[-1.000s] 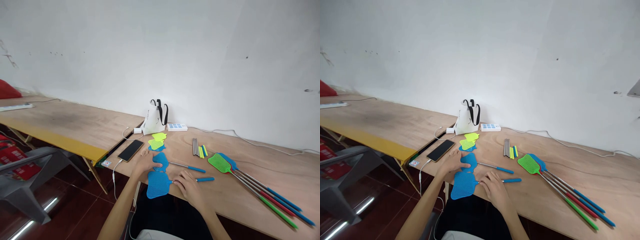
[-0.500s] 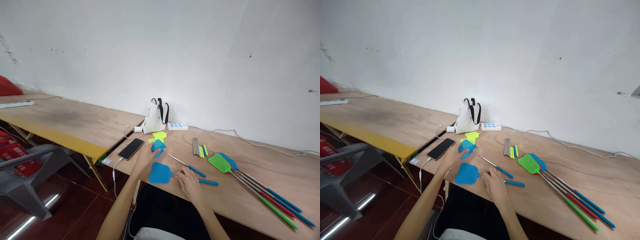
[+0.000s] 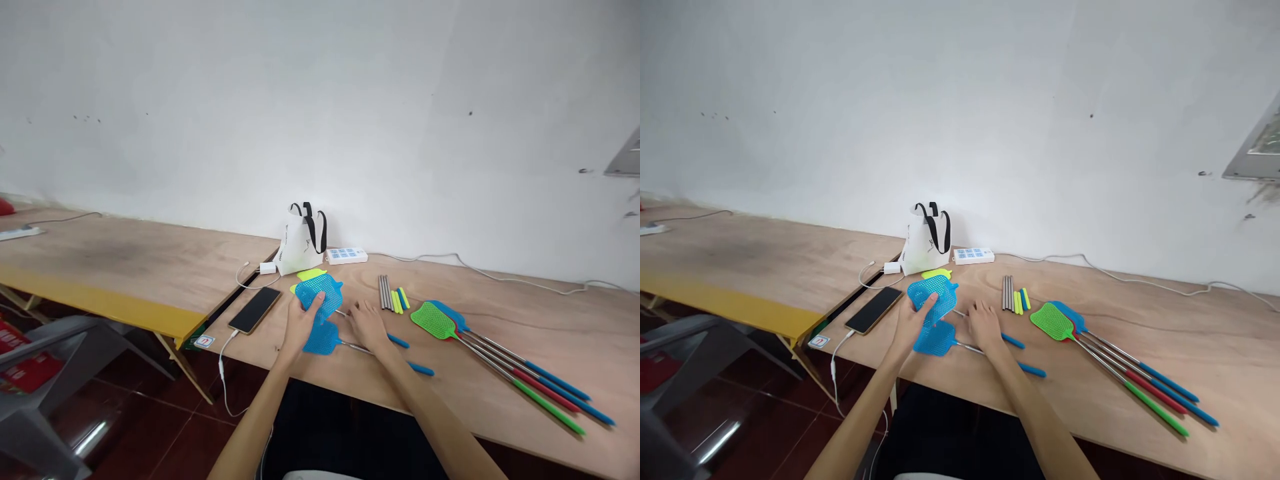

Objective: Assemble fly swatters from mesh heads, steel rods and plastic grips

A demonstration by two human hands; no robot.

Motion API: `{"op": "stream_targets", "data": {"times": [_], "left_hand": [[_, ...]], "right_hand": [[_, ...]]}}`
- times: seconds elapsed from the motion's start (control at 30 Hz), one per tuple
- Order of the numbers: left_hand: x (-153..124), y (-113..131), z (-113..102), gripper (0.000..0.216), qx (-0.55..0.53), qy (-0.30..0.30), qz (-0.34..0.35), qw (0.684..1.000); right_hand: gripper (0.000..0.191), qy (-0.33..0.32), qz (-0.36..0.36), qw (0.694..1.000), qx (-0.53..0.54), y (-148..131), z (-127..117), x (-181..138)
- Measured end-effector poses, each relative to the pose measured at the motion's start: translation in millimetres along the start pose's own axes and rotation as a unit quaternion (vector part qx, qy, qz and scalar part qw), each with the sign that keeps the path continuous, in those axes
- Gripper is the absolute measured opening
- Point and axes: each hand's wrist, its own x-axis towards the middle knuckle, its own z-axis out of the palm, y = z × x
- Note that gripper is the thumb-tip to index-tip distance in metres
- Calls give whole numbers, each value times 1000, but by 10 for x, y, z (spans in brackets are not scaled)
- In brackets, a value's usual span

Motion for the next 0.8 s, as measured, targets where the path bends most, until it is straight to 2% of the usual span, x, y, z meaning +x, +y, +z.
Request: {"op": "stream_targets", "data": {"times": [0.1,0.23,0.43,0.8], "left_hand": [[-13,21,1,43,-25,-25,-41,999],[-26,64,7,43,-46,-27,-51,997],[-58,37,94,41,-78,-10,-85,993],[-54,13,92,41,-84,-11,-88,992]], "right_hand": [[18,4,-3,1000,15,39,-1,66],[26,5,-11,999,32,159,-37,-77],[52,-29,-48,998,25,238,-24,-324],[44,-74,-70,995,-2,197,-23,-57]]}}
